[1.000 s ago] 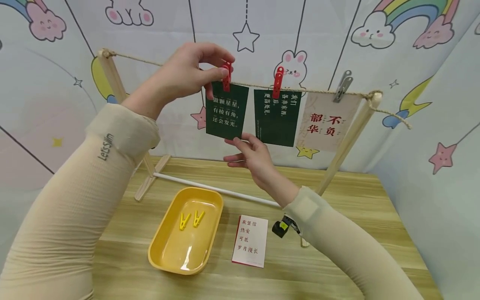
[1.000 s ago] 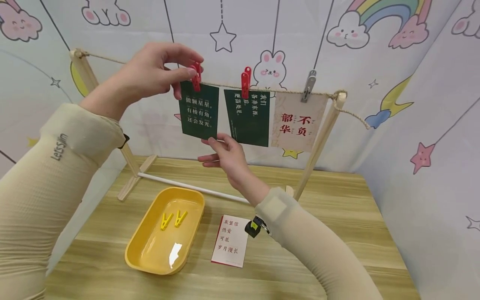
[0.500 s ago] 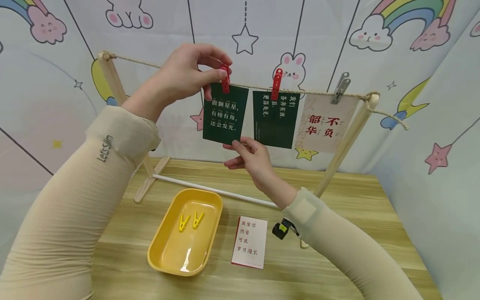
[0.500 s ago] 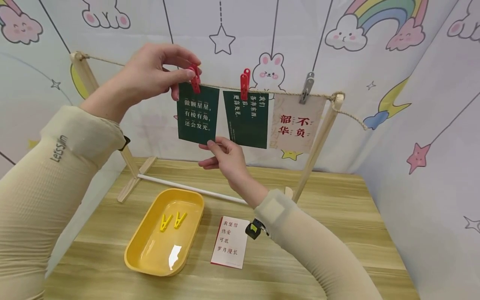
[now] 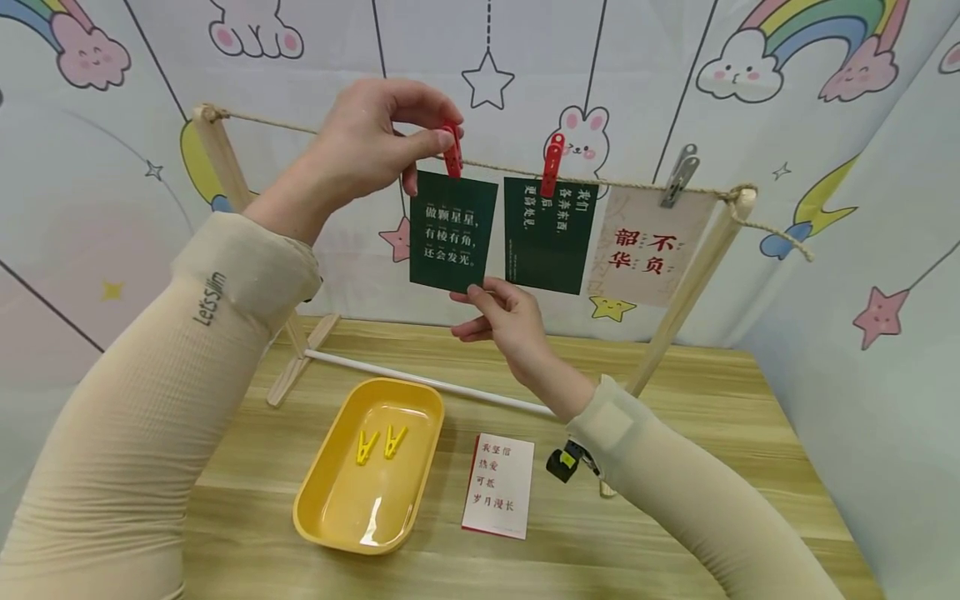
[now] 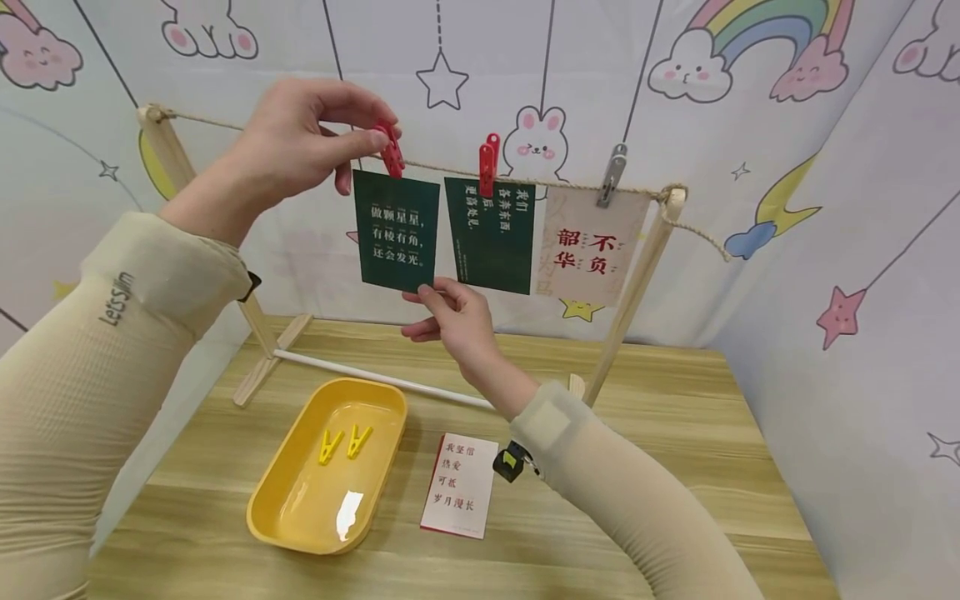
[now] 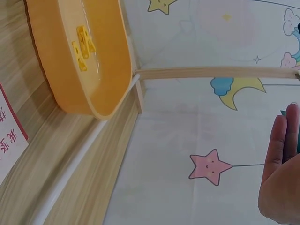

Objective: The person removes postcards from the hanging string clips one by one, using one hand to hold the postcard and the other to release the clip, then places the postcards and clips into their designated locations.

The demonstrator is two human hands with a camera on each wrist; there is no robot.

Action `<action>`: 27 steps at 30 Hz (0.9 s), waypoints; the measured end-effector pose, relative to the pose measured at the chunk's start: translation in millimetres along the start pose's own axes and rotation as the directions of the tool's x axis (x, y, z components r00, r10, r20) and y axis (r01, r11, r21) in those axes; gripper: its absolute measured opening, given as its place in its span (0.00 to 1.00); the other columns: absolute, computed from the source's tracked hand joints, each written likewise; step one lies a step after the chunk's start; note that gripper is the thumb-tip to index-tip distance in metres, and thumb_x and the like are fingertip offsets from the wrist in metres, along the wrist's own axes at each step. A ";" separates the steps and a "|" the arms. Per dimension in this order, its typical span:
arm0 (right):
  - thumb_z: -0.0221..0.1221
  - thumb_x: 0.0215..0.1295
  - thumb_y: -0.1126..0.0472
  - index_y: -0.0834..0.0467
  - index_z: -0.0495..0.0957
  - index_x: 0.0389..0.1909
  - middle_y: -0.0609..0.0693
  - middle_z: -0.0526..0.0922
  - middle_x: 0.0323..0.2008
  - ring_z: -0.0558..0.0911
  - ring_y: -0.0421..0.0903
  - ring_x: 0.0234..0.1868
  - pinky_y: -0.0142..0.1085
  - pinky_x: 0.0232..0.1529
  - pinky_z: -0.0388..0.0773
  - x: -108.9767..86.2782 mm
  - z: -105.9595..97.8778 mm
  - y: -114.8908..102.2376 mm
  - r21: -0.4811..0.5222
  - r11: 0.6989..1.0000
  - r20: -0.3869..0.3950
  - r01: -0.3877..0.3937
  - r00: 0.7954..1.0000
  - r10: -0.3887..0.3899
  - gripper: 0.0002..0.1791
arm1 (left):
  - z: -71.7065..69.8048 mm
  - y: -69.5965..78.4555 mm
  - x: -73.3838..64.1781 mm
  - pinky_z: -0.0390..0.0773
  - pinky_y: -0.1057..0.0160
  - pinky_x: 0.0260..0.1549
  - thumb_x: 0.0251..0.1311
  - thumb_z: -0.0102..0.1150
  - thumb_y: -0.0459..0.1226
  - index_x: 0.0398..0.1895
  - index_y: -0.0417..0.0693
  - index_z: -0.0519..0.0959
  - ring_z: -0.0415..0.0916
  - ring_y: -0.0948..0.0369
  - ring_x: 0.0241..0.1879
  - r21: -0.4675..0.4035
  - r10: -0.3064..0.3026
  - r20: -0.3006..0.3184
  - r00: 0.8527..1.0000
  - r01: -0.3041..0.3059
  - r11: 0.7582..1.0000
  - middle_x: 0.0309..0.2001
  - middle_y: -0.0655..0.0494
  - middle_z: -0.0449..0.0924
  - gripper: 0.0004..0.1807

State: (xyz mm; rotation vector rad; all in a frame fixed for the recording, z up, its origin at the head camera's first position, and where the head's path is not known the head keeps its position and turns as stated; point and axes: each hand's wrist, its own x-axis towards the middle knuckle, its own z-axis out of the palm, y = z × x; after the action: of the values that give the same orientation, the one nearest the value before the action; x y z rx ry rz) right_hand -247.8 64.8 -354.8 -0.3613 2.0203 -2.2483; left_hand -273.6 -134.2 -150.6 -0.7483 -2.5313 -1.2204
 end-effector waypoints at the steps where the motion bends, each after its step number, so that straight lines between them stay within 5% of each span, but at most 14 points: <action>1: 0.55 0.84 0.57 0.64 0.79 0.56 0.57 0.89 0.57 0.92 0.43 0.31 0.41 0.43 0.90 -0.1 -0.6 0.5 -0.003 1.000 0.000 -0.001 1.000 0.001 0.14 | -0.1 0.1 0.0 0.81 0.67 0.22 0.76 0.63 0.37 0.58 0.47 0.85 0.74 0.56 0.18 -0.004 0.000 -0.009 1.000 0.000 1.000 0.52 0.53 0.86 0.12; 18: 0.55 0.85 0.58 0.64 0.78 0.51 0.59 0.88 0.58 0.92 0.44 0.31 0.43 0.43 0.90 -7.2 -7.0 6.8 -0.004 1.000 0.021 -0.001 1.000 0.001 0.13 | -2.6 2.0 -3.8 0.77 0.69 0.22 0.75 0.65 0.39 0.57 0.50 0.87 0.71 0.58 0.16 -0.050 0.022 -0.141 0.990 -0.030 0.998 0.49 0.54 0.89 0.12; 27: 0.53 0.86 0.58 0.64 0.79 0.58 0.59 0.88 0.58 0.92 0.46 0.32 0.45 0.45 0.90 -20.1 -12.4 17.1 -0.030 0.999 0.077 -0.014 0.997 0.016 0.14 | -5.4 6.3 -15.6 0.78 0.69 0.21 0.75 0.64 0.38 0.57 0.50 0.86 0.74 0.58 0.14 0.063 0.082 -0.127 0.988 -0.075 0.995 0.53 0.52 0.89 0.12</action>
State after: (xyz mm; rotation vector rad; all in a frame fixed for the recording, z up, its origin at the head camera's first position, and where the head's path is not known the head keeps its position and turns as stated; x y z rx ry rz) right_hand -232.7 79.4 -375.1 -0.4270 2.0131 -2.1631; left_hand -257.2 -140.4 -149.6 -0.7238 -2.3982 -1.1269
